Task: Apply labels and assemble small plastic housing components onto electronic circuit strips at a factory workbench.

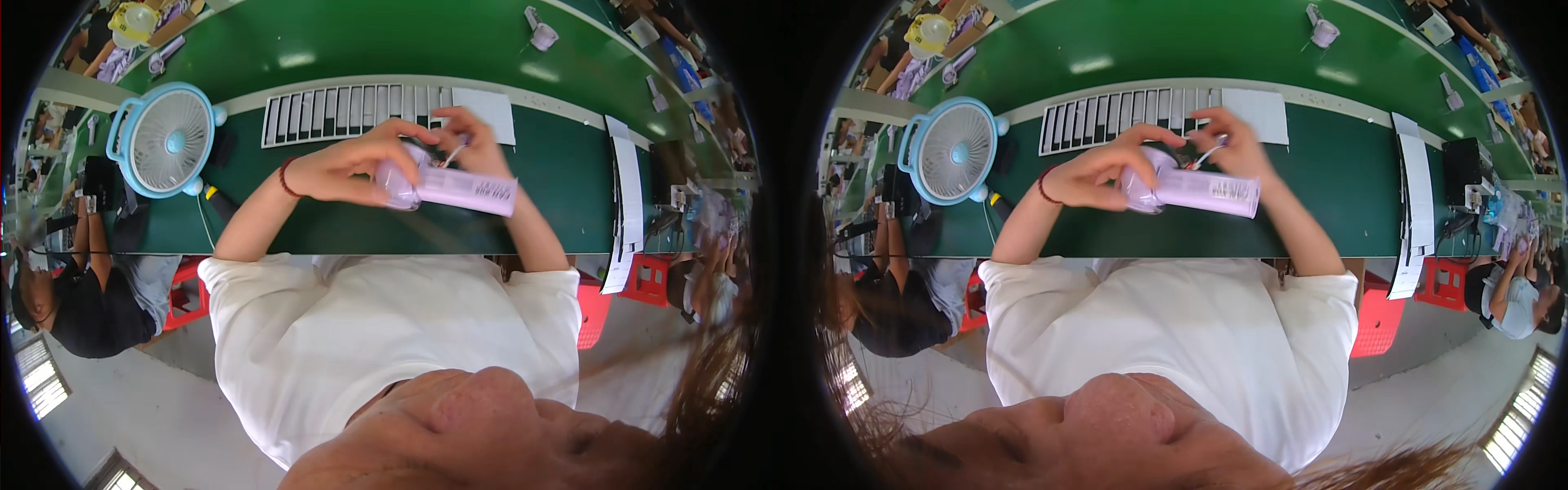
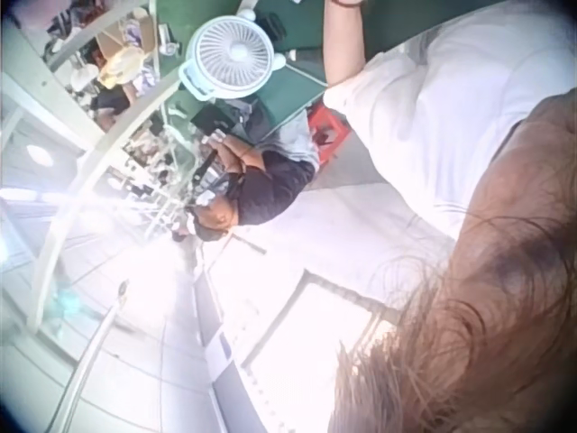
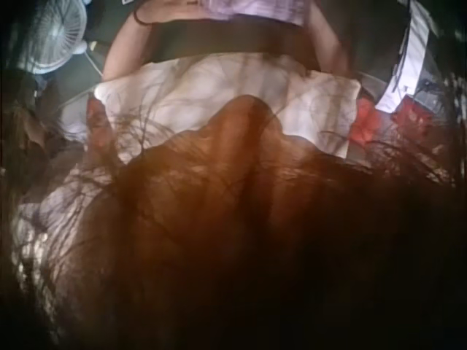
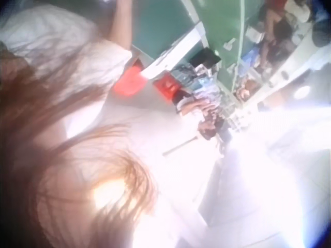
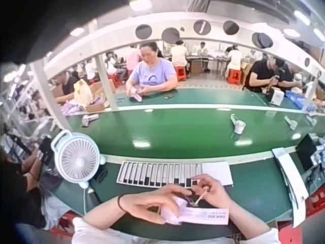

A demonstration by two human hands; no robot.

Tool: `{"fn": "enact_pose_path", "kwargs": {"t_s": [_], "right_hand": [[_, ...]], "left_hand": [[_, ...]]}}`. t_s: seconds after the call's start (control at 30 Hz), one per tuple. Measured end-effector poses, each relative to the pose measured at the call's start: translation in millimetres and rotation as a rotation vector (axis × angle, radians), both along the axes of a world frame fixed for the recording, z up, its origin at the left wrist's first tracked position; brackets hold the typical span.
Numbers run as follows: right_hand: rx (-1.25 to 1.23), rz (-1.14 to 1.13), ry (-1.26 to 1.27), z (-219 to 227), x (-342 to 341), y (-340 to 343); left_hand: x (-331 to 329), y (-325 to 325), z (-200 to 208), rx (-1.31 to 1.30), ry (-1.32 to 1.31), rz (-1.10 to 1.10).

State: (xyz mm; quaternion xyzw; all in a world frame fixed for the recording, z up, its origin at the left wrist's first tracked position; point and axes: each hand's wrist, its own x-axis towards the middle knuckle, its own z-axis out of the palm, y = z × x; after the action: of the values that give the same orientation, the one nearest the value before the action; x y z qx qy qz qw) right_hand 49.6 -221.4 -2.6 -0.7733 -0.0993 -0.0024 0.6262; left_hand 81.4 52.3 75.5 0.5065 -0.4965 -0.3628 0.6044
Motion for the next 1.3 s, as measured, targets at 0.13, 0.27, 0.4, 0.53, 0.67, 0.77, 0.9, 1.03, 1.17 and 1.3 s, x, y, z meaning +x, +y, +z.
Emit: {"fn": "enact_pose_path", "kwargs": {"t_s": [0.13, 0.27, 0.4, 0.53, 0.67, 0.77, 0.9, 1.03, 1.17, 1.3], "right_hand": [[-0.451, -0.026, -0.13, 58, -35, -44], [-0.61, 0.364, -0.185, 93, -97, -26], [-0.566, 0.578, -0.142, 91, -110, -15], [-0.56, 0.545, 0.007, 81, -100, -30], [-0.542, 0.369, -0.068, 79, -85, -30], [-0.602, 0.19, -0.173, 66, -68, -25], [-0.594, 0.088, -0.269, 40, -61, -17], [-0.628, 0.118, -0.396, 25, -58, -15], [-0.576, 0.169, -0.381, 28, -56, -21], [-0.647, 0.202, -0.418, 18, -57, -37]], "left_hand": [[-36, 3, -8, 0.172, -0.646, 0.436], [-45, -11, -51, 0.266, -1.145, 0.651], [-53, -26, -76, 0.332, -1.305, 0.72], [-53, -30, -63, 0.342, -1.09, 0.682], [-44, -38, -76, 0.149, -1.055, 0.608], [-44, -42, -74, 0.163, -1.045, 0.605], [-45, -50, -81, 0.155, -1.159, 0.663], [-44, -55, -76, 0.132, -1.214, 0.692], [-36, -54, -74, 0.145, -1.247, 0.628], [-32, -55, -74, 0.195, -1.213, 0.583]]}}
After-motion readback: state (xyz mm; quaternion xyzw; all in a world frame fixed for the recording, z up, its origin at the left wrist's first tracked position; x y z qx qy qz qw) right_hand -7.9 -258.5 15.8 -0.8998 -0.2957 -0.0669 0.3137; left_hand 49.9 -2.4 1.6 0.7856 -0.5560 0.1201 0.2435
